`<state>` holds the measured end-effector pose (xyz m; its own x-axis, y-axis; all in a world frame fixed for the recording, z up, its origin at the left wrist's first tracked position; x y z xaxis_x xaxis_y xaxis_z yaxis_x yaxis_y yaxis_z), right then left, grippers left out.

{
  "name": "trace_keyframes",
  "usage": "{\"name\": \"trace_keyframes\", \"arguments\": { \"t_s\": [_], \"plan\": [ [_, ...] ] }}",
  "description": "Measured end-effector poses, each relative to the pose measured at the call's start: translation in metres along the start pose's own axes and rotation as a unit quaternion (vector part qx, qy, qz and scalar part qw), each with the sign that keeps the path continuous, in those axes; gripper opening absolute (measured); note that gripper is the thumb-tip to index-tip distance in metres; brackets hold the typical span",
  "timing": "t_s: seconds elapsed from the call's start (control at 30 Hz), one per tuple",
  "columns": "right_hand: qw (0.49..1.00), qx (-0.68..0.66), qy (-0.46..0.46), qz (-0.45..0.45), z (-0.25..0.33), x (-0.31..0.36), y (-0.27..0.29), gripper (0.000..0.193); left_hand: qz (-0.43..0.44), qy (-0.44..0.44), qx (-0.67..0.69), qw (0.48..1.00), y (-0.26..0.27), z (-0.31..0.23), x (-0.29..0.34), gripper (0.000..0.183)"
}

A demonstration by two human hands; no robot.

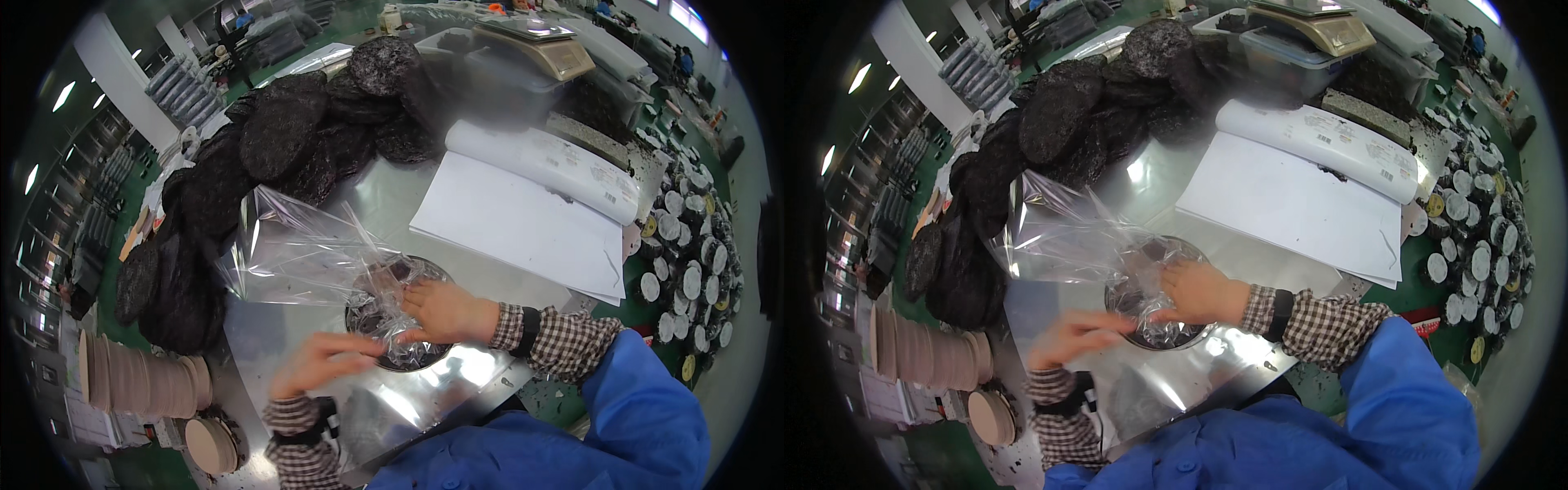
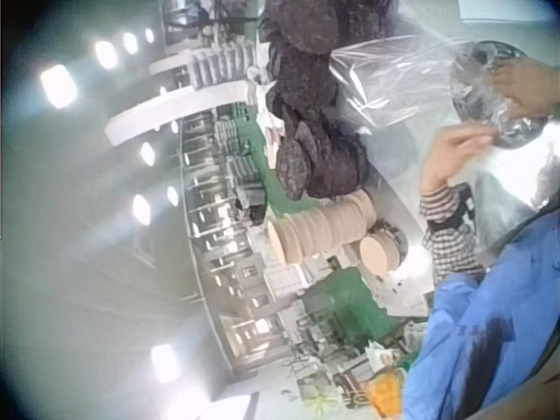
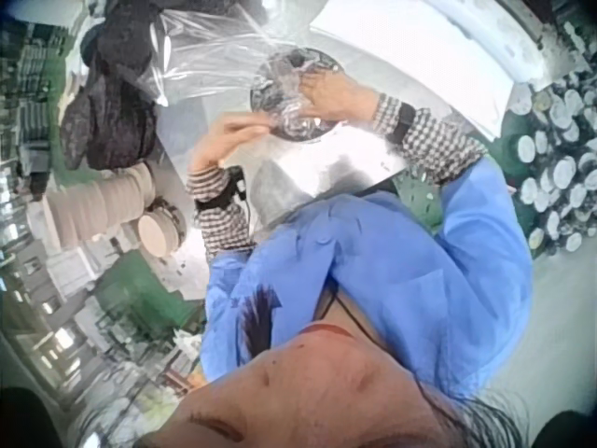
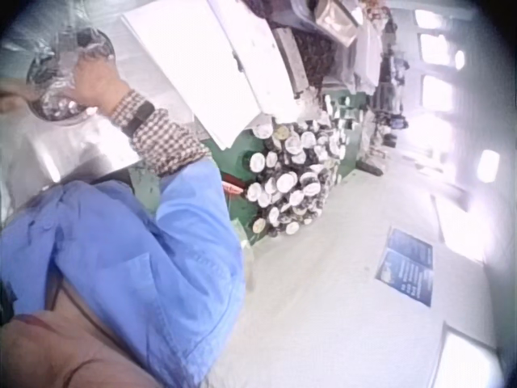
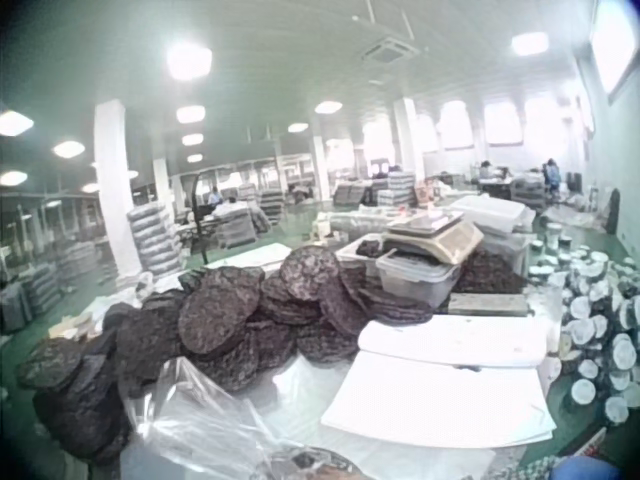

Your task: The person repeatedly picks up dark, round, textured objects from a pile and places them into a circular metal mold on a stainless steel table. They cover the object with a sheet of clear plastic wrap, press it down, and then place a white paper sheet on top. The person then lifts the mold to remove the wrapped item and places it aside, repeating the process with new items.

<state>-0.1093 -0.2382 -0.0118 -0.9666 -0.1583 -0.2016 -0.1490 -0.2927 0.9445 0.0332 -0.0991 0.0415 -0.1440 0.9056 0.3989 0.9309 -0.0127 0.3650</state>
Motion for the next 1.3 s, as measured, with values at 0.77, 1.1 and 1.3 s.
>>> {"name": "trace_keyframes", "arguments": {
  "t_s": [0.77,1.1,1.3],
  "plan": [
    [0.916,-0.390,-0.022,-0.089,-0.013,-0.001,0.052,0.039,-0.277,-0.103,-0.221,0.929,-0.075,-0.015,-0.036,0.076],
    [0.941,-0.313,-0.066,-0.112,-0.091,0.050,0.060,0.037,-0.280,-0.103,-0.312,0.902,-0.088,-0.057,-0.060,0.071],
    [0.866,0.165,-0.448,-0.145,-0.268,0.221,0.144,0.071,-0.402,-0.142,-0.342,0.837,-0.087,-0.051,-0.066,0.041]
  ]
}}
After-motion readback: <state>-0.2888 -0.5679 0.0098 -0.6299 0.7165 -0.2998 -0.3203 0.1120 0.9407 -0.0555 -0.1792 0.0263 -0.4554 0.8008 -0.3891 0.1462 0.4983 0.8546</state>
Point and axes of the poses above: each hand's wrist, its own x-axis away from the middle knuckle, its own y-axis out of the back of the hand, z = x × y, the point moved 6 cm from there along -x, towards the middle knuckle, and after that the axes turned 11 degrees about y, right-handed, at the moved point
